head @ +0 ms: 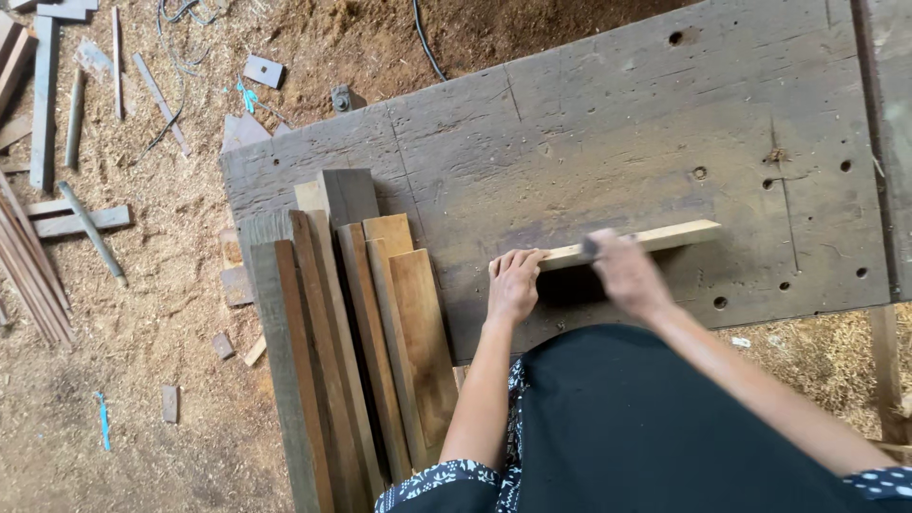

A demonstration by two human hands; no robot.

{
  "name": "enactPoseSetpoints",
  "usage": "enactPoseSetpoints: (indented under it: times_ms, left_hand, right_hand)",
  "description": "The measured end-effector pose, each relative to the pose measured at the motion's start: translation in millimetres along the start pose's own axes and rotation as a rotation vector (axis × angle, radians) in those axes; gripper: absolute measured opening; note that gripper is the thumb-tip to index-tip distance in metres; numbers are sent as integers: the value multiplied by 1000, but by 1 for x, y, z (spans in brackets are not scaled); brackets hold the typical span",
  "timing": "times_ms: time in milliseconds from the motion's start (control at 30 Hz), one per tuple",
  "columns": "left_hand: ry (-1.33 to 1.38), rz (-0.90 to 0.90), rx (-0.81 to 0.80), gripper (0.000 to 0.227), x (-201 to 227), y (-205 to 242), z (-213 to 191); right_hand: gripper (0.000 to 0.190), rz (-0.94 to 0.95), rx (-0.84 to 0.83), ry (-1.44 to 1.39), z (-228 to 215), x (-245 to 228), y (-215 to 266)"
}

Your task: The person sands a small wood block by hand using a piece of sandpaper, turning it over to sand multiple sides, and then sands a longer wooden plank on the workbench.

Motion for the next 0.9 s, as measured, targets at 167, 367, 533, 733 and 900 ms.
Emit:
enactPoseSetpoints:
  times_ms: [167,367,533,733,900]
  left_hand:
    - [63,-17,36,28,-4,-8,-4]
    - [1,-48,16,30,0,-10,-4]
    - [-27,-79,1,30,-4,-14,-1]
    - [-65,-86,-16,30,-12,-20,1]
    - [-91,-91,-26,31,-11,-28,3]
  right_hand:
    - [21,-27,-87,-161,-10,15,-12]
    - [17,23,259,-86,-37,37,5]
    - [32,-553,521,-119,-51,-50,7]
    - [38,-2,265,-184,-12,55,-4]
    - [34,-279,223,-215,28,5,-15]
Point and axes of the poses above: each hand's wrist, its own y-axis away from the middle knuckle, its own z-axis out of the palm, x = y × z, the point moved 6 cm from there along -y, towards the middle knuckle, and after that the axes turned 11 degrees about y, right-handed, at the moved point
